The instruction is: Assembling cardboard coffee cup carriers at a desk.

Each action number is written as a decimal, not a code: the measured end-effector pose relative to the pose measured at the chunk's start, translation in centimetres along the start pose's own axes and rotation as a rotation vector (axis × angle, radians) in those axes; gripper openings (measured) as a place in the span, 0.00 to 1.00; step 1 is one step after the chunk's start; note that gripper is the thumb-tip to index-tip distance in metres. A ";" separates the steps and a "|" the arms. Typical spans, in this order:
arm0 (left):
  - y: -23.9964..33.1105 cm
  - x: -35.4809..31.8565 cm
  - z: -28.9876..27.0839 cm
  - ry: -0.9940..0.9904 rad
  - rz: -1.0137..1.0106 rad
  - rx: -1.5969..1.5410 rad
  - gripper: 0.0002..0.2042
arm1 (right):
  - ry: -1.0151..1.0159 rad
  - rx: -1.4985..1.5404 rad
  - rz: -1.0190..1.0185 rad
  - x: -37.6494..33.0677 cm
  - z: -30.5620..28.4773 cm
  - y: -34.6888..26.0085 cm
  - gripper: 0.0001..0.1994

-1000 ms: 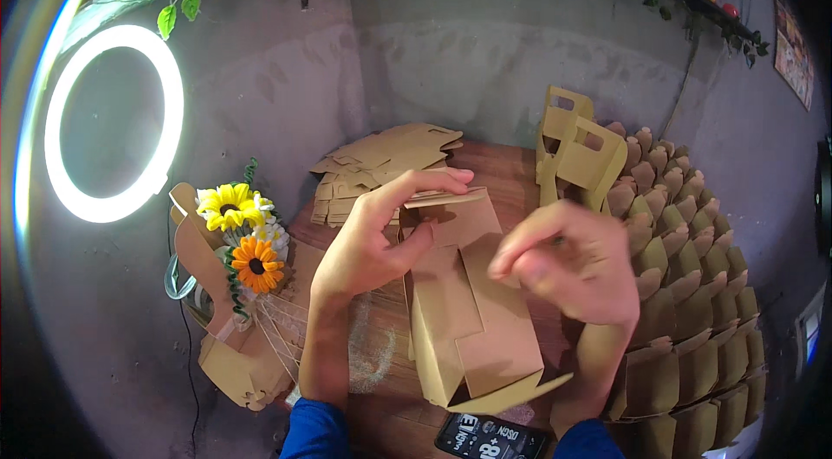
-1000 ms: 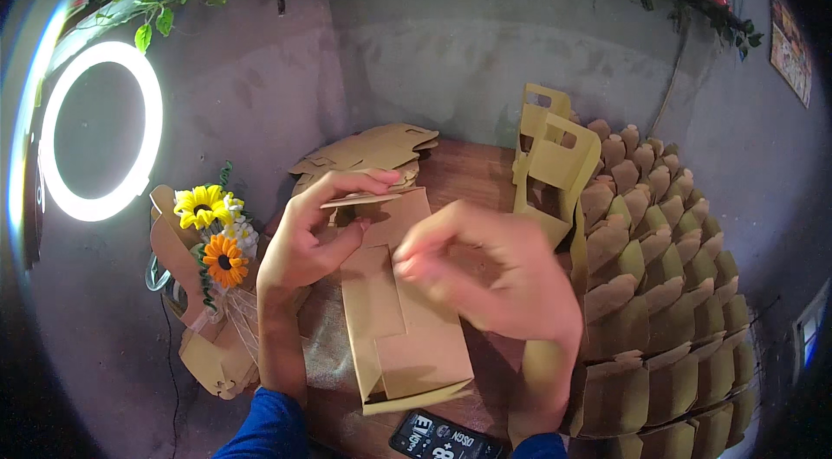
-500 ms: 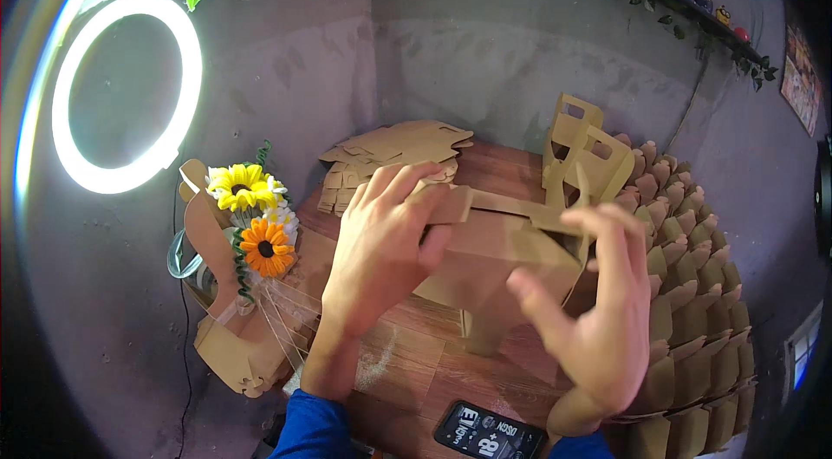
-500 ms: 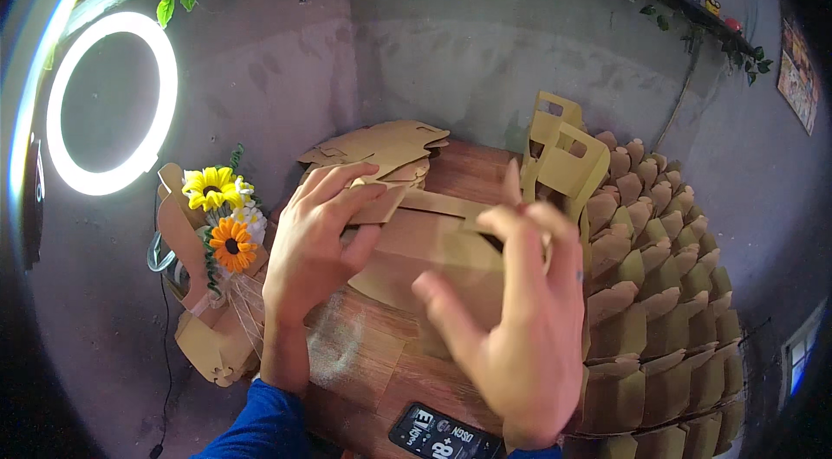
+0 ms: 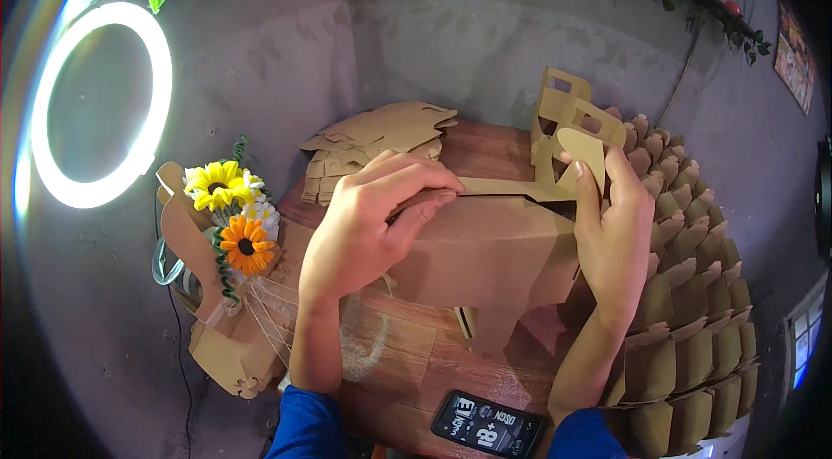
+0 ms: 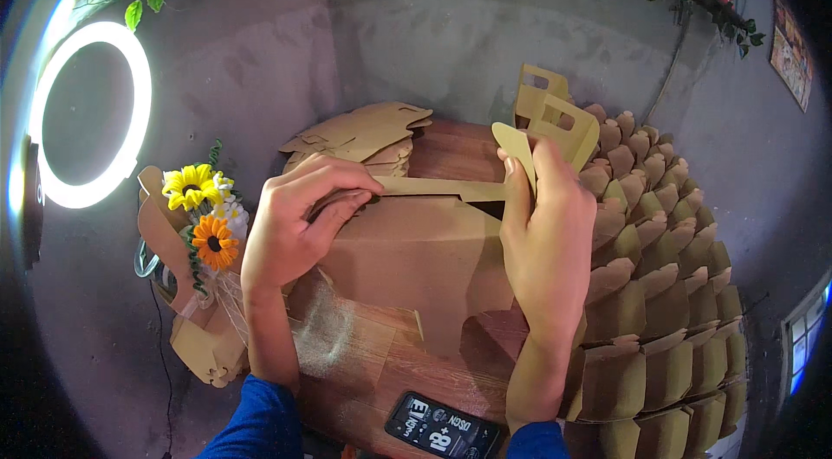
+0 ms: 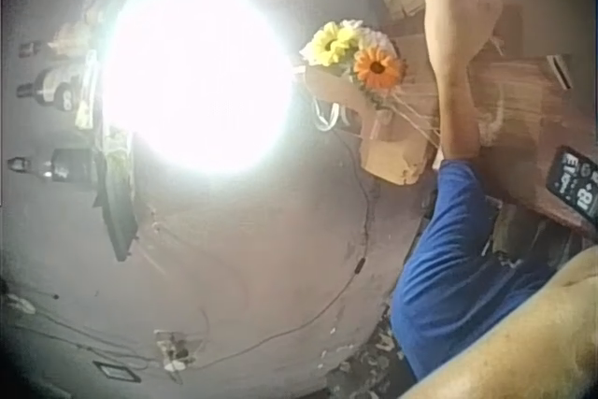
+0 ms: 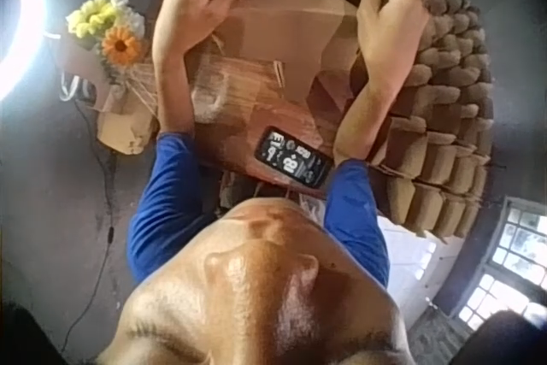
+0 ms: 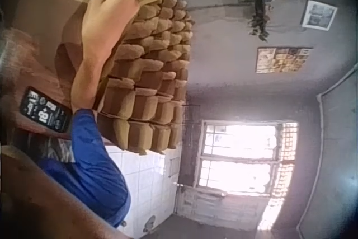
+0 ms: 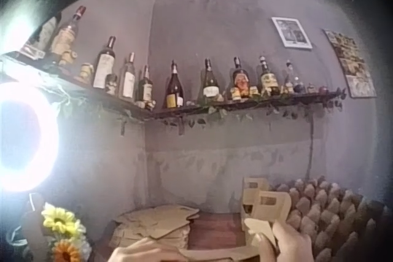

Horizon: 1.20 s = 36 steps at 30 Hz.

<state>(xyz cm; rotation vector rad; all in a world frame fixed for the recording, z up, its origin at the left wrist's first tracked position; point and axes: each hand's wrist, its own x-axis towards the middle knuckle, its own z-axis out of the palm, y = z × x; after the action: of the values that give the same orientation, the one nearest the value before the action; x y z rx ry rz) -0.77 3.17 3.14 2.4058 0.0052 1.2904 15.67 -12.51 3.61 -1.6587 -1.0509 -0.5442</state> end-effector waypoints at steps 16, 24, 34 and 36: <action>-1.0 0.1 3.1 -0.144 0.055 0.095 0.07 | -0.070 0.271 -0.271 0.4 0.6 -0.1 0.06; -1.2 0.5 2.7 0.003 0.035 0.000 0.09 | 0.088 0.581 -0.055 1.1 1.4 0.7 0.08; -1.5 0.1 3.5 0.052 0.095 0.079 0.14 | 0.303 0.570 -0.100 1.5 1.8 1.7 0.09; -1.4 0.0 2.9 0.034 0.130 0.160 0.14 | 0.331 0.628 -0.052 1.6 2.1 1.9 0.11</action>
<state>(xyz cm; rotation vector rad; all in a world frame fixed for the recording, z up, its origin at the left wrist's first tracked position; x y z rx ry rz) 1.76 3.45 1.23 2.5552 -0.0408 1.4386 17.81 -10.11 3.09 -0.9551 -0.8987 -0.4422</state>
